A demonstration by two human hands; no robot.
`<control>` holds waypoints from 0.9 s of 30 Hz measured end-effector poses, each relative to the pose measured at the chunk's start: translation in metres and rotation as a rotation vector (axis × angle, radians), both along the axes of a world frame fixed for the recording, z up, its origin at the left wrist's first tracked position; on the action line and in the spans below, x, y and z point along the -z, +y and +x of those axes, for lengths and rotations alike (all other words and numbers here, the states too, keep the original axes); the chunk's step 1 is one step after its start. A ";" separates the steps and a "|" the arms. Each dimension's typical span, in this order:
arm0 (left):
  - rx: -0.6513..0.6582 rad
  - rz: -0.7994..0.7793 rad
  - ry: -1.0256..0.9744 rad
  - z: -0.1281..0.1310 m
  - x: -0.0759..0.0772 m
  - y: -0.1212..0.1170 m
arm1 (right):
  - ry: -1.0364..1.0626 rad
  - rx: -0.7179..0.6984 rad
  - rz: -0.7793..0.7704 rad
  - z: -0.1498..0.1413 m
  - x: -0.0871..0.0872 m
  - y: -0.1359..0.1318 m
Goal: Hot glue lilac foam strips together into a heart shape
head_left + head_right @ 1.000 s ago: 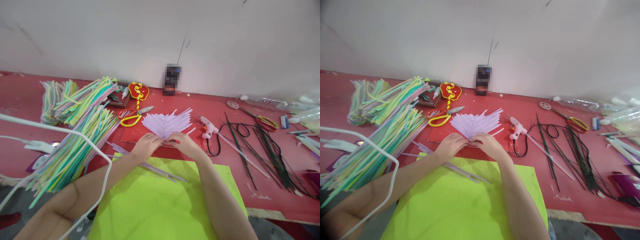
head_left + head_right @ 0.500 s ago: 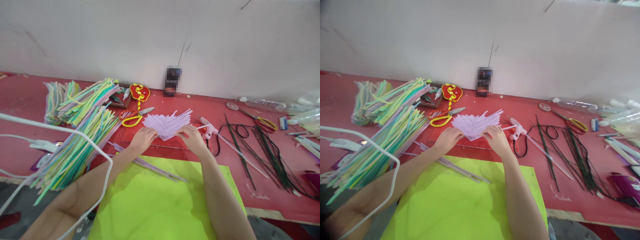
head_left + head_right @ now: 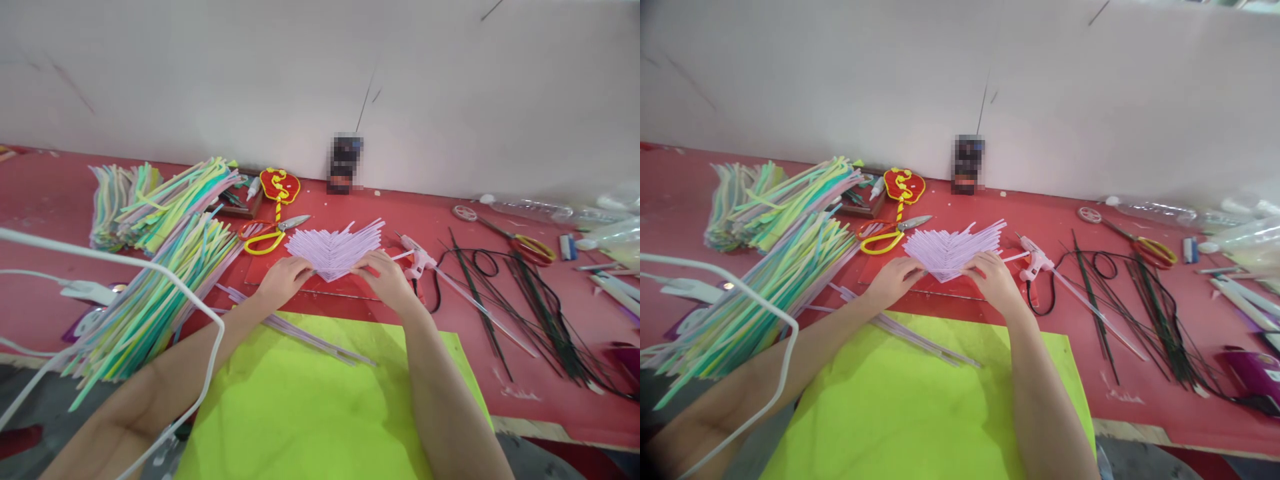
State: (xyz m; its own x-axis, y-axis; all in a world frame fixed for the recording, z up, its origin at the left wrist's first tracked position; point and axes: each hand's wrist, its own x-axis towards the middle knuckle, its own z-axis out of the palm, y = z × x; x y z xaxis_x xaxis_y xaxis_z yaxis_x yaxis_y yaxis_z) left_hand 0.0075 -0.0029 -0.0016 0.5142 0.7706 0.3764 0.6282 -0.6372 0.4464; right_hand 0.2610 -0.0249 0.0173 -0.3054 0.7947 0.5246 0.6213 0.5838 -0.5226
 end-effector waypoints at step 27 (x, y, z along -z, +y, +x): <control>0.052 0.073 0.164 -0.002 -0.001 0.004 | 0.005 0.059 0.021 0.009 0.000 0.002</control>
State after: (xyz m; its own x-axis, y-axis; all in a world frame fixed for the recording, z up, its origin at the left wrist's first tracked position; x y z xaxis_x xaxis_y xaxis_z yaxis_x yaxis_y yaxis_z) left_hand 0.0053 0.0015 -0.0004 0.6116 0.7152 0.3383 0.6545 -0.6976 0.2916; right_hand 0.2697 -0.0233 0.0176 -0.2562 0.7999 0.5427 0.6524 0.5574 -0.5135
